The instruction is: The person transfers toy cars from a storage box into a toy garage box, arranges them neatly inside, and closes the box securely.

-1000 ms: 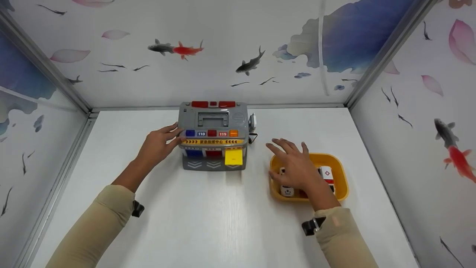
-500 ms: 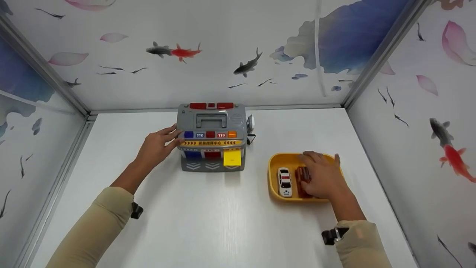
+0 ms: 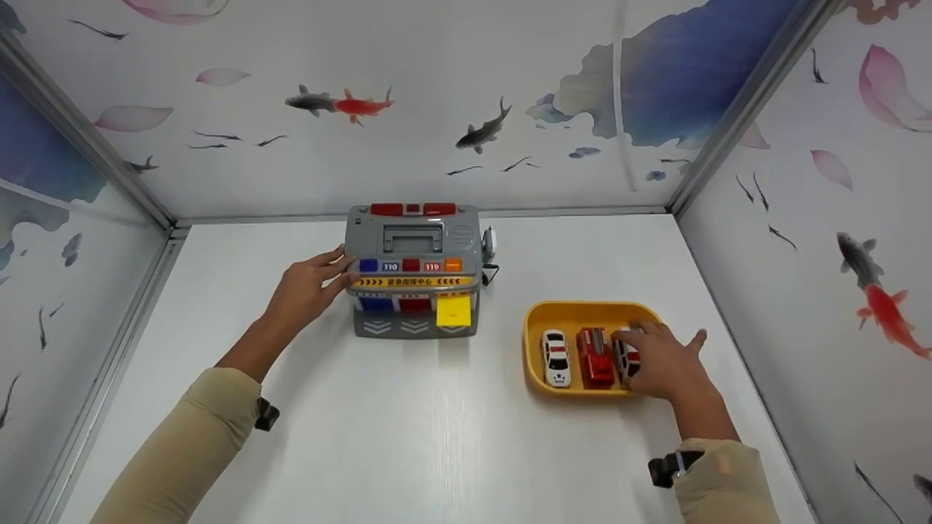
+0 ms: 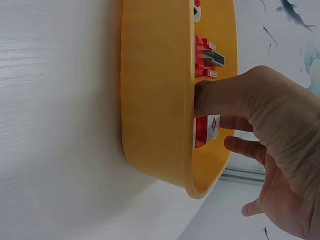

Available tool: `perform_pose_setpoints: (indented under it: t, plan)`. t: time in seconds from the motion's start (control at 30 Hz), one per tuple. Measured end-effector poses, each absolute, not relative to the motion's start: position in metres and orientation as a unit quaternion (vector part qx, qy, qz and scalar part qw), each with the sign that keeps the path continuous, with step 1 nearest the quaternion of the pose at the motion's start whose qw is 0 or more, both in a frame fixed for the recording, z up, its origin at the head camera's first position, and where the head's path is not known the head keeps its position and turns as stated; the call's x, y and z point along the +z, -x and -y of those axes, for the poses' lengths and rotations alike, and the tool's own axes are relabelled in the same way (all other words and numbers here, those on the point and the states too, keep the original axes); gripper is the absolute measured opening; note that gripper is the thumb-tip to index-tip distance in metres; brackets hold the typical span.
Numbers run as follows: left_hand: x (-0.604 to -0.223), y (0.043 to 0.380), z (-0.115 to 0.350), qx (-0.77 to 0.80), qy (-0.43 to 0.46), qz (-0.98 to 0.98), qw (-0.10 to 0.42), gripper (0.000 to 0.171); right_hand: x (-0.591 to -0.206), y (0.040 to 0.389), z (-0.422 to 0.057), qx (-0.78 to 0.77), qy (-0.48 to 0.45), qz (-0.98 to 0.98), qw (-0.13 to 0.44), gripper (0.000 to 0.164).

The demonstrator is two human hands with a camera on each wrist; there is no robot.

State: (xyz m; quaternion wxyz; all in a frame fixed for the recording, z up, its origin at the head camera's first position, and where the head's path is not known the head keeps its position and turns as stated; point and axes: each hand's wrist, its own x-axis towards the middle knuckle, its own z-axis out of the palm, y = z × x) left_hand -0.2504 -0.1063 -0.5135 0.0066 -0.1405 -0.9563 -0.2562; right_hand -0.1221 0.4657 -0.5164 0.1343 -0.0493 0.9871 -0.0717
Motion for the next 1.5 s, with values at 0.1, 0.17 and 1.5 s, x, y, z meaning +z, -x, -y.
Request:
perform_pose_setpoints:
  t: [0.1,0.17,1.5]
  plan:
    - [-0.516,0.249,0.107,-0.254,0.137,0.958,0.007,0.058,-0.52,0.124,-0.468,-0.074,0.046,-0.985,0.148,0.08]
    - [-0.518,0.249,0.107,-0.25,0.14,0.958,0.011,0.058,-0.522,0.125,-0.469,-0.073,0.046,-0.984,0.154,0.081]
    - [-0.513,0.25,0.105,-0.247,0.143,0.958,0.013,0.057,-0.498,0.133,-0.445,-0.09,0.068,-0.992,0.064,0.095]
